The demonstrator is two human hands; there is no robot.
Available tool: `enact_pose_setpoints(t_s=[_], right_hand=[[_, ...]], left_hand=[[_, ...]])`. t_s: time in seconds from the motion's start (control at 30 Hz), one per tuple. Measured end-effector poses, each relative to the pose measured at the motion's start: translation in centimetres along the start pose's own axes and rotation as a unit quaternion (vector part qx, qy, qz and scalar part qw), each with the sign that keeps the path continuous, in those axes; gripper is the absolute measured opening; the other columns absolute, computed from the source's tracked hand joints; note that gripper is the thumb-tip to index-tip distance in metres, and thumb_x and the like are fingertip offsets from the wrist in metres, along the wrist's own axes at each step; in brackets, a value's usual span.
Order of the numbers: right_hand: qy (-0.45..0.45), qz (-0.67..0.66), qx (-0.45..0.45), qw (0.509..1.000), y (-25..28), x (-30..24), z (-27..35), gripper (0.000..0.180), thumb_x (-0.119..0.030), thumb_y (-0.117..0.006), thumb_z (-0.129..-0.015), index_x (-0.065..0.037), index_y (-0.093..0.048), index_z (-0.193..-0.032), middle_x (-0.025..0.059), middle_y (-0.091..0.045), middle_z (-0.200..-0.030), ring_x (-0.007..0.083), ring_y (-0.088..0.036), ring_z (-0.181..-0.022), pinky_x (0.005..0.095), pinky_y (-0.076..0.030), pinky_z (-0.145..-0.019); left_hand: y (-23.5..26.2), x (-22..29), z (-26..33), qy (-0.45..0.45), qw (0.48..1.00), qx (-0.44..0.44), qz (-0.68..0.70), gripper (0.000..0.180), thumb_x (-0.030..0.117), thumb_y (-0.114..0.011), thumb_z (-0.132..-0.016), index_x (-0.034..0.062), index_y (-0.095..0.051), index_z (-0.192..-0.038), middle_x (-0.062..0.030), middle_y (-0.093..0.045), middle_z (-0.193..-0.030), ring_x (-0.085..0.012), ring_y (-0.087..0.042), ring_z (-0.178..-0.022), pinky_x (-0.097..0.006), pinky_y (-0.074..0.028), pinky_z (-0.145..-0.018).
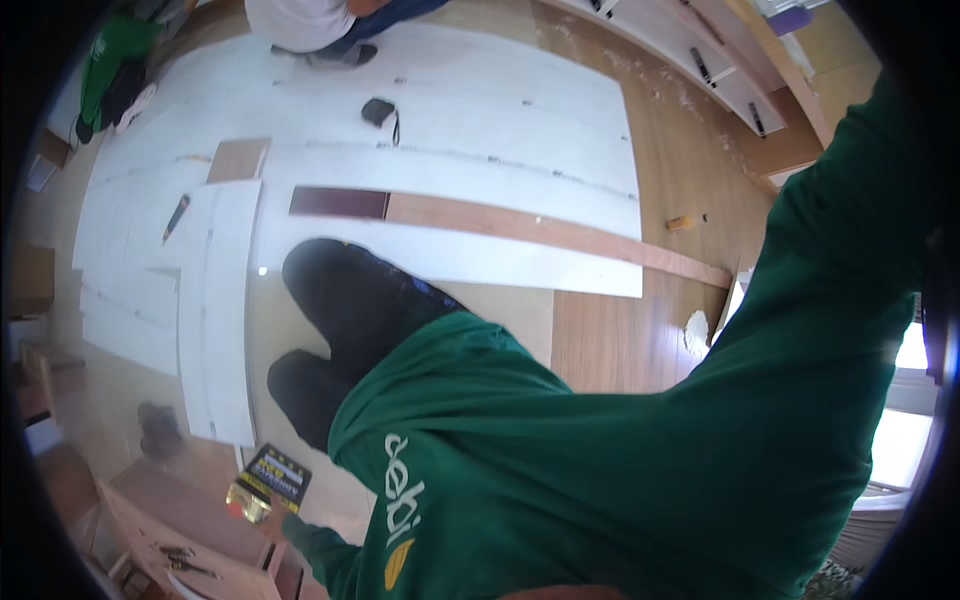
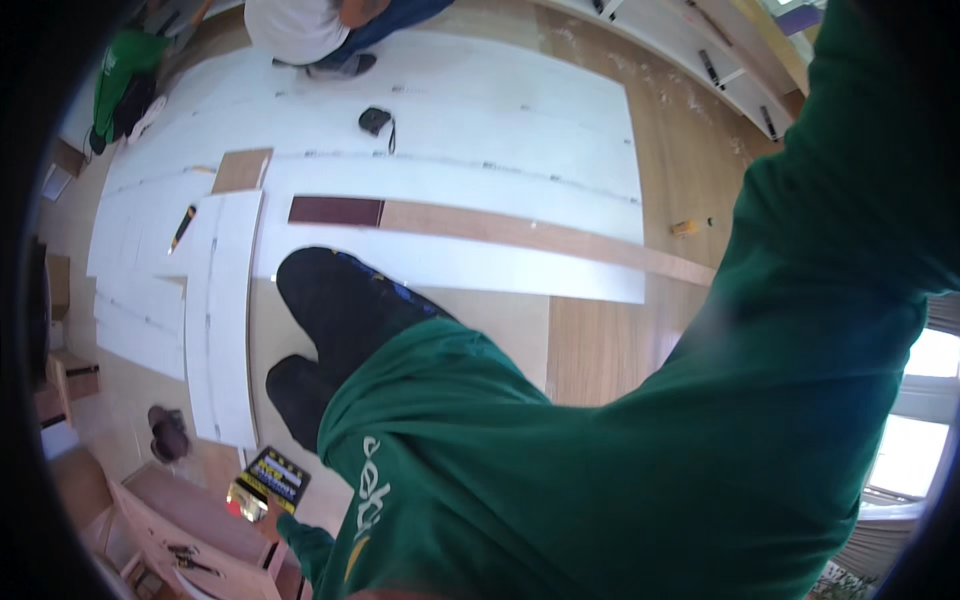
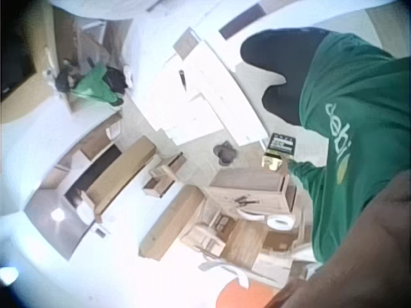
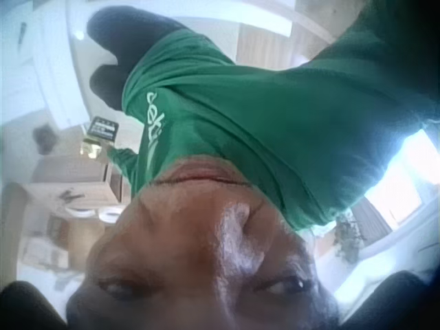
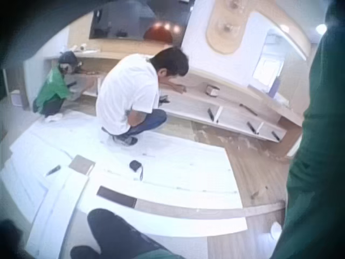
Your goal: The person kneels on the floor and assembles a wooden furniture component. They position a white panel, align a wooden frame, and use a cordless drill to fasten screws into the frame.
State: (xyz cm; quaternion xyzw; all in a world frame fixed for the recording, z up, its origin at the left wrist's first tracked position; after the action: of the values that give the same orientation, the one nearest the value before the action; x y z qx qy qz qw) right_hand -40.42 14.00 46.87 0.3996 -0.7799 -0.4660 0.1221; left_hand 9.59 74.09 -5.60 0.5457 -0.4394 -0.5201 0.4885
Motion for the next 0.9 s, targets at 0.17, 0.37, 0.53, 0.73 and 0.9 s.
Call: enact_pose_setpoints(t_s=[0.17,0.37,0.53,0.73,0.9], right_hand=[[-0.006,-0.020,0.010,1.000,-1.7,1.4,0.1,0.044,-0.028,-0.068,-0.088,0.002,-0.059,-0.120,0.0154,-0.064,-0.112,0.0267,-0.062,-0.101,0.0374,-0.047,-0.095],[-0.007,-0.016,0.005,1.000,-1.5,1.3,0.2,0.044,-0.029,-0.068,-0.088,0.001,-0.059,-0.119,0.0155,-0.064,-0.112,0.0271,-0.062,-0.102,0.0378,-0.047,-0.095],[-0.024,-0.050,0.062,0.997,1.0,1.3,1.7,0.044,-0.029,-0.068,-0.087,0.001,-0.060,-0.119,0.0156,-0.064,-0.112,0.0273,-0.062,-0.102,0.0382,-0.047,-0.095],[-0.095,-0.036,0.001,0.995,-1.4,2.0,0.9,0.044,-0.029,-0.068,-0.087,0.000,-0.060,-0.118,0.0157,-0.064,-0.113,0.0276,-0.062,-0.103,0.0386,-0.046,-0.095],[-0.071,-0.035,0.014,0.997,-0.9,2.0,0.8,0.044,-0.030,-0.068,-0.087,0.000,-0.060,-0.118,0.0158,-0.064,-0.113,0.0279,-0.061,-0.103,0.0390,-0.046,-0.095]], left_hand=[[-0.8,1.3,0.2,0.027,0.996,0.081,0.019,0.097,0.063,-0.082,-0.057,0.0110,-0.051,-0.132,-0.0175,-0.060,-0.116,-0.0357,-0.064,-0.100,-0.048,-0.054,-0.085],[-1.8,5.2,3.3,0.024,0.997,0.057,0.044,0.096,0.062,-0.082,-0.056,0.0122,-0.050,-0.133,-0.0170,-0.059,-0.118,-0.0363,-0.064,-0.100,-0.050,-0.054,-0.083],[-1.2,9.3,1.5,0.066,0.980,0.130,0.137,0.097,0.061,-0.083,-0.056,0.0131,-0.050,-0.133,-0.0167,-0.058,-0.119,-0.0367,-0.063,-0.100,-0.051,-0.054,-0.082],[-2.3,0.9,-0.6,0.021,0.992,0.113,0.052,0.097,0.060,-0.083,-0.056,0.0145,-0.049,-0.134,-0.0161,-0.056,-0.121,-0.0374,-0.063,-0.101,-0.054,-0.054,-0.081],[0.9,2.3,1.0,0.033,0.990,-0.055,0.124,0.103,0.057,-0.084,-0.054,0.0142,-0.044,-0.138,-0.0140,-0.054,-0.126,-0.0359,-0.058,-0.111,-0.054,-0.053,-0.084]])
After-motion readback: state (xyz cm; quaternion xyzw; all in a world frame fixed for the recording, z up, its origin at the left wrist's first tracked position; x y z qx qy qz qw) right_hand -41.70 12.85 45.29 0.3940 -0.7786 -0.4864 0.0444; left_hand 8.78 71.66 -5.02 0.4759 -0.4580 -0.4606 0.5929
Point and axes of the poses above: each hand's wrist, its own z-axis away from the middle knuckle, its own y-axis out of the back of the hand, x = y × z, the point moved 3 cm from there along -z, towards the middle knuckle
